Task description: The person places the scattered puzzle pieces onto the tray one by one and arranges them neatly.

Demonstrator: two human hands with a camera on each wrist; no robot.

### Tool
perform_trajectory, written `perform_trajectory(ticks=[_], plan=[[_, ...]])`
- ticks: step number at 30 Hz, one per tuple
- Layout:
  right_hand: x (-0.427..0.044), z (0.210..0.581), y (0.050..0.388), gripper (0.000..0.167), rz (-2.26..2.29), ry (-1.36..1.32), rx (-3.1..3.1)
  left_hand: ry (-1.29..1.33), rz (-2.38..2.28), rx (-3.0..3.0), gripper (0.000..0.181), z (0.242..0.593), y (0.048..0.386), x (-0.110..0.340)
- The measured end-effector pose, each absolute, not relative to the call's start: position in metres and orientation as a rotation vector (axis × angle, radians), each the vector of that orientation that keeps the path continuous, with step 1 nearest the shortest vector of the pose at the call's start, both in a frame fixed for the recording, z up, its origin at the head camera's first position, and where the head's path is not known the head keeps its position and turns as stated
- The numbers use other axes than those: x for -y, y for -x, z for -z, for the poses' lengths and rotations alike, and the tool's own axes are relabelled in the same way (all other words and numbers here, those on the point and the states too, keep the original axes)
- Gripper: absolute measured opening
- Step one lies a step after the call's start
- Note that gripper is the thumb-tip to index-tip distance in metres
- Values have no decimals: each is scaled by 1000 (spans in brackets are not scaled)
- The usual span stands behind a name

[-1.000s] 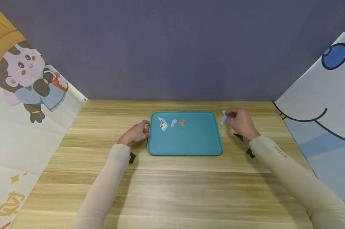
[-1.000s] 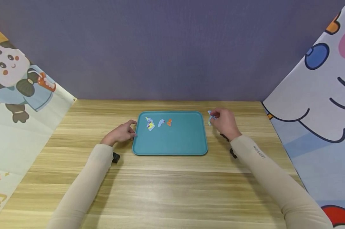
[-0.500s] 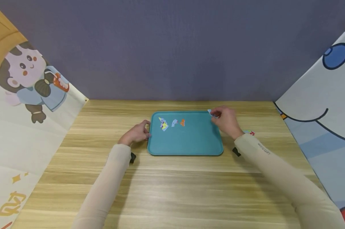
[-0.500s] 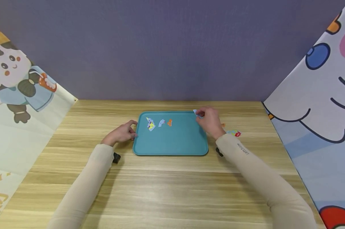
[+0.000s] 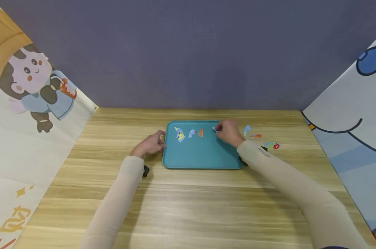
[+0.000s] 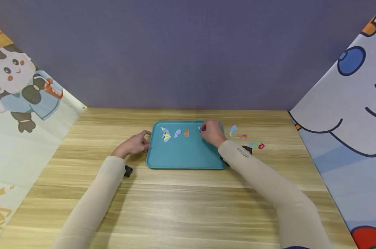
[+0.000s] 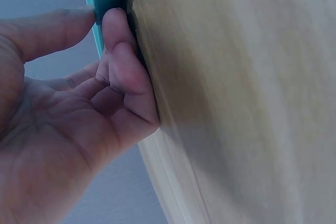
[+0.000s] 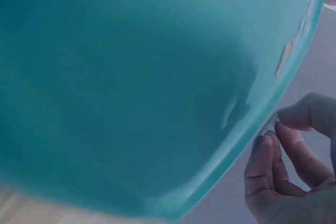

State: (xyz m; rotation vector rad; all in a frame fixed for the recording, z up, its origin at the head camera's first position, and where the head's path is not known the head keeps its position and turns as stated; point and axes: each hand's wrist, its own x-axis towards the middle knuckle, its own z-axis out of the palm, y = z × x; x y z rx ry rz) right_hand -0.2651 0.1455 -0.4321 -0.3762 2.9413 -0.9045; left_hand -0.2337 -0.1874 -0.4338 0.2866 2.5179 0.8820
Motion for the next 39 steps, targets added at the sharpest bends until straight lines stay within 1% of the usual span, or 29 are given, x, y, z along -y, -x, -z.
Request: perform_trajectory(ticks=[9, 20, 32, 39], plan=[[-128, 438, 271, 12, 863, 315, -2915, -297, -888, -2515, 61, 433, 236, 186], [-117, 443, 276, 19, 910, 228, -2927, -309, -881, -2523, 61, 435, 239, 184], [-113, 442, 274, 20, 867, 244, -2912, -316, -875, -2535, 60, 436, 238, 186], [-116, 441, 274, 24, 864, 265, -2888, -330, -869, -2551, 59, 437, 237, 188]])
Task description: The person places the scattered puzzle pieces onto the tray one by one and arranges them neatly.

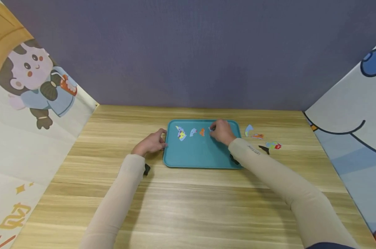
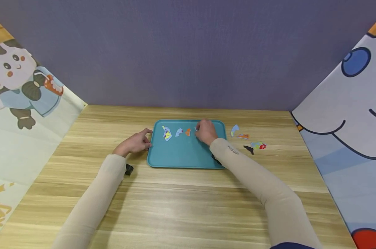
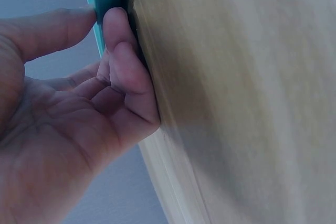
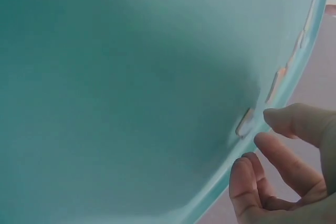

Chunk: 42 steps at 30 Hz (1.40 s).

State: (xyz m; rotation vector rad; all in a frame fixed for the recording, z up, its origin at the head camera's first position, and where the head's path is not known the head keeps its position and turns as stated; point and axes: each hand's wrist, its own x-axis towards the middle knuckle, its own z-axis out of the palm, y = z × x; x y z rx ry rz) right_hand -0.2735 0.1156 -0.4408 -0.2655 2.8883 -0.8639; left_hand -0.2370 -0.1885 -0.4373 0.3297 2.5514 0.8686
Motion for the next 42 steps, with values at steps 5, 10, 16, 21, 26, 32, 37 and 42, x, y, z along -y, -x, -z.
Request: perform_trajectory(ticks=[5, 10, 16, 21, 26, 32, 37, 42], plan=[[-125, 436, 273, 23, 891, 289, -2904, -328, -869, -2548, 59, 439, 238, 189], [-137, 426, 270, 25, 912, 275, -2934, -332, -869, -2552, 60, 441, 238, 189], [-162, 424, 260, 26, 1049, 288, -2936, -308, -857, -2545, 60, 438, 236, 189], [-182, 422, 252, 26, 1076, 245, -2943, -307, -852, -2545, 60, 436, 236, 189], [-202, 418, 246, 27, 1061, 230, -2959, -316, -852, -2539, 60, 437, 236, 189], [-221, 418, 242, 25, 1069, 195, -2998, -307, -855, -2536, 60, 439, 237, 191], [-238, 418, 240, 26, 1059, 166, -3015, -313, -858, -2529, 60, 439, 238, 191], [-256, 417, 236, 28, 1026, 130, -3015, -314, -857, -2527, 60, 439, 237, 190]])
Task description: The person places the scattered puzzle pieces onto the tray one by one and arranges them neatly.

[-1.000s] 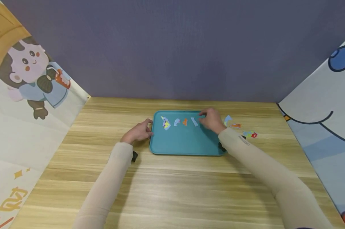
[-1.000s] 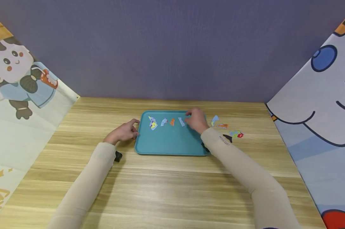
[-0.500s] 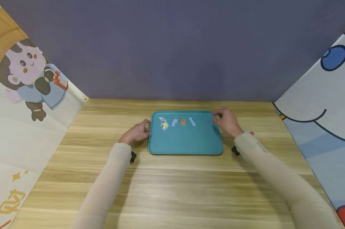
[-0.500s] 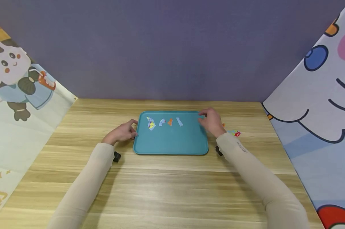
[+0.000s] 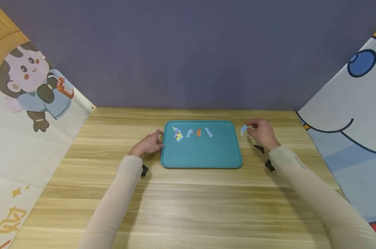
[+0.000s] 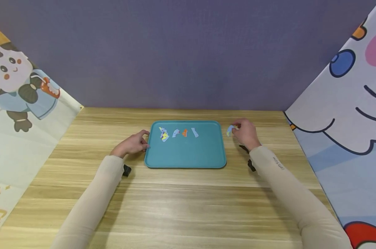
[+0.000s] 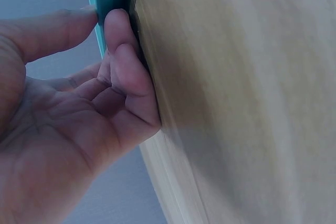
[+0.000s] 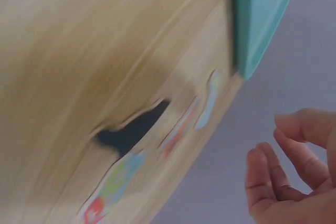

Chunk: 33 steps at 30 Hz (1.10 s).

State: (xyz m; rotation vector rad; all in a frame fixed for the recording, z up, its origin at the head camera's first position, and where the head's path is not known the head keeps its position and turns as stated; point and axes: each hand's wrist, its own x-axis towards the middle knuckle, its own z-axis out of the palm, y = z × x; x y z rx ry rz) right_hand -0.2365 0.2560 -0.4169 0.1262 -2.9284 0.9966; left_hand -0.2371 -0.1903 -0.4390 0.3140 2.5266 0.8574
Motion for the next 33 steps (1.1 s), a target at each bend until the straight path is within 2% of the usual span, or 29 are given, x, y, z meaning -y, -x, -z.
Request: perform_trajectory(ticks=[8, 16, 24, 33], plan=[[-278, 424, 234, 30, -966, -96, 2991, -312, -854, -2539, 60, 440, 237, 191], [-280, 434, 239, 36, -943, -89, 3055, -308, -856, -2537, 60, 439, 236, 190], [-275, 445, 253, 44, -989, -256, 3037, -293, -838, -2540, 61, 438, 236, 189], [-271, 450, 264, 42, -1003, -319, 3078, -298, -833, -2540, 60, 436, 236, 188]])
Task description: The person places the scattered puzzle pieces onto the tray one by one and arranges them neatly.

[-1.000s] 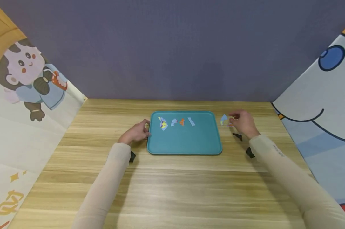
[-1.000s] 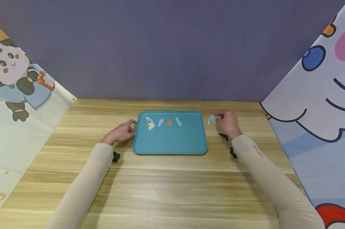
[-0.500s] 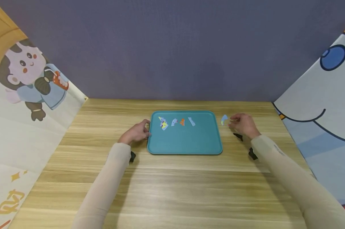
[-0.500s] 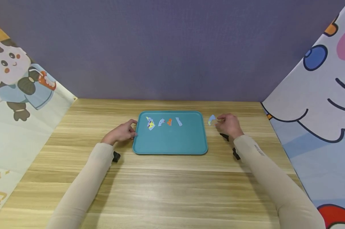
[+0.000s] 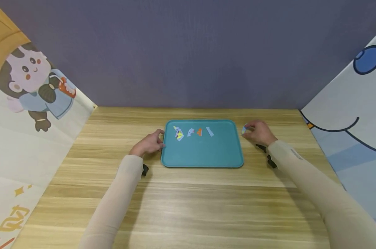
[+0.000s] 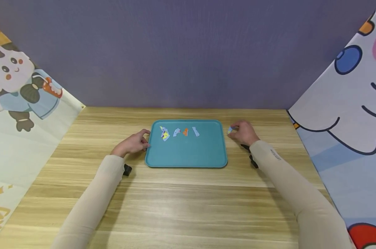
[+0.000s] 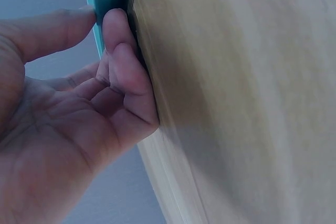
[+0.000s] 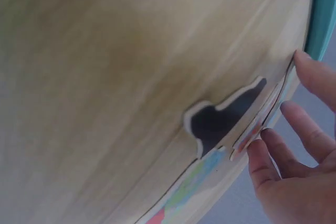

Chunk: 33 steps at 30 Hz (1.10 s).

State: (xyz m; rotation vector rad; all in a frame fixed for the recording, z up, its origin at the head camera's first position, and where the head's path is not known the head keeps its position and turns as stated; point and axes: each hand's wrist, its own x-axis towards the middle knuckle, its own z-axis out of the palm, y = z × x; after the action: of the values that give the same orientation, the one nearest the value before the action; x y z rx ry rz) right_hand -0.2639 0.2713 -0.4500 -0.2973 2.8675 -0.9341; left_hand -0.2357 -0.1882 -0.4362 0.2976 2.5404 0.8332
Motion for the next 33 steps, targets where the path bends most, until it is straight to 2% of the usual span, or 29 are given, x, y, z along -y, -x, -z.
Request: perform_trajectory(ticks=[10, 33], plan=[[-265, 447, 268, 41, 891, 194, -2846, -312, -835, -2549, 60, 438, 238, 188], [-255, 444, 265, 23, 830, 90, -2881, -294, -849, -2540, 60, 440, 238, 189]])
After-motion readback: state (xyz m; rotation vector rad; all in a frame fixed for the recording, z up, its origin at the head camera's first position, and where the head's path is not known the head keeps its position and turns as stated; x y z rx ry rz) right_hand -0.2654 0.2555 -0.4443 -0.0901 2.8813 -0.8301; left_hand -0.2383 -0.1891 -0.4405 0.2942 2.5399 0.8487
